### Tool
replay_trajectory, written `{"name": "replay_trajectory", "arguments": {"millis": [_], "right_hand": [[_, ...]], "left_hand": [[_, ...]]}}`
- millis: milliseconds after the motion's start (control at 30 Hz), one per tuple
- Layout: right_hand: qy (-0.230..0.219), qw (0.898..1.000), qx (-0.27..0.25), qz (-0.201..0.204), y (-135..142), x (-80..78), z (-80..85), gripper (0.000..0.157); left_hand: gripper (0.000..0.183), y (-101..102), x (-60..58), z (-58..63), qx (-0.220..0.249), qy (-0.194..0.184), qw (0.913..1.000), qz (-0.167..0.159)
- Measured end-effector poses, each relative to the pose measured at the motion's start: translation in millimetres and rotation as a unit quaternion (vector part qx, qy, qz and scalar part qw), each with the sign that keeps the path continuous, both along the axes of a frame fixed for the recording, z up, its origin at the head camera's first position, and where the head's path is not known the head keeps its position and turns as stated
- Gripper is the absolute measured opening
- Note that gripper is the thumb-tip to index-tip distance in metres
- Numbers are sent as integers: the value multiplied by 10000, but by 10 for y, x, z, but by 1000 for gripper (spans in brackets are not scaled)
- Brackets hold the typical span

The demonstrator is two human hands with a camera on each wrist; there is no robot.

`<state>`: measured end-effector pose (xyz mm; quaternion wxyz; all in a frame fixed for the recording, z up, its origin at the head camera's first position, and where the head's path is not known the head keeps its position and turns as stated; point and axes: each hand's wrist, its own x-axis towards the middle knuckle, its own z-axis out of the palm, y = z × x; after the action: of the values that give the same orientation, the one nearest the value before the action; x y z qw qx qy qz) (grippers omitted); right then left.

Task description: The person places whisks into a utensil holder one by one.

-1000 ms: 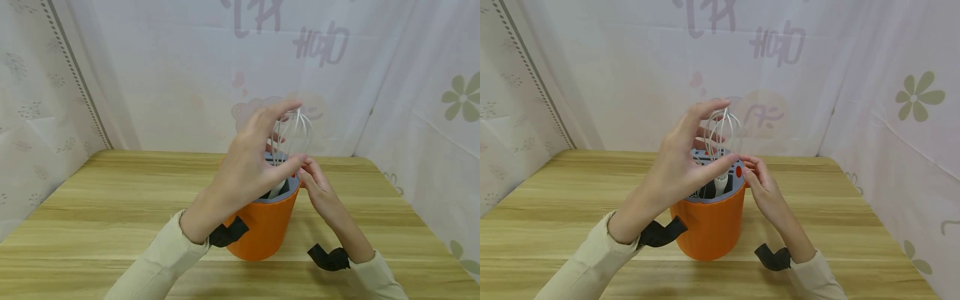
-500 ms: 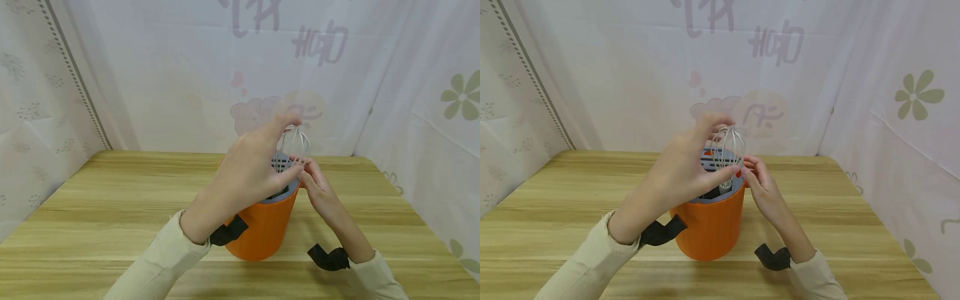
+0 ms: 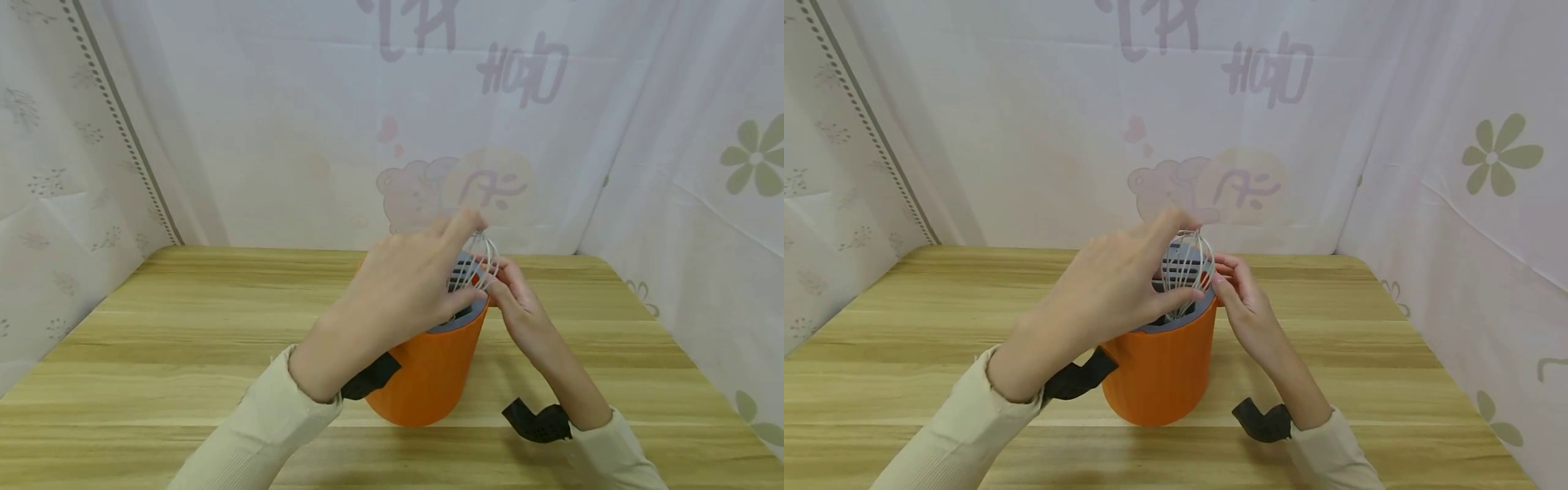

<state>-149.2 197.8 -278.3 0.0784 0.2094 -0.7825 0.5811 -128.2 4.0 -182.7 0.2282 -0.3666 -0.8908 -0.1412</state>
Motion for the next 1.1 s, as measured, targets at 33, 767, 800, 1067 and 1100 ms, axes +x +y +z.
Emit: {"name": "replay_trajectory", "arguments": {"millis": [33,767,800,1067,1100], "right_hand": [[-5,10000,-7,13,1,1,-1,35],[11,9997,211,-114,-20,20,22,37],[33,9997,217,-122,-21,20,21,37],[66,9997,208,-123,-18,20,11,38],[65,9997,206,-125,-18,19,10,38]], "left_hand": [[58,-4,8,6,-56,-54,10000,22],[22,-112,10,7,40,305,9991,-295],[22,-118,-23,-17,37,399,9988,-273],[18,-219,19,43,362,111,9980,-502],[19,-227,27,50,333,13,9980,-530]]}}
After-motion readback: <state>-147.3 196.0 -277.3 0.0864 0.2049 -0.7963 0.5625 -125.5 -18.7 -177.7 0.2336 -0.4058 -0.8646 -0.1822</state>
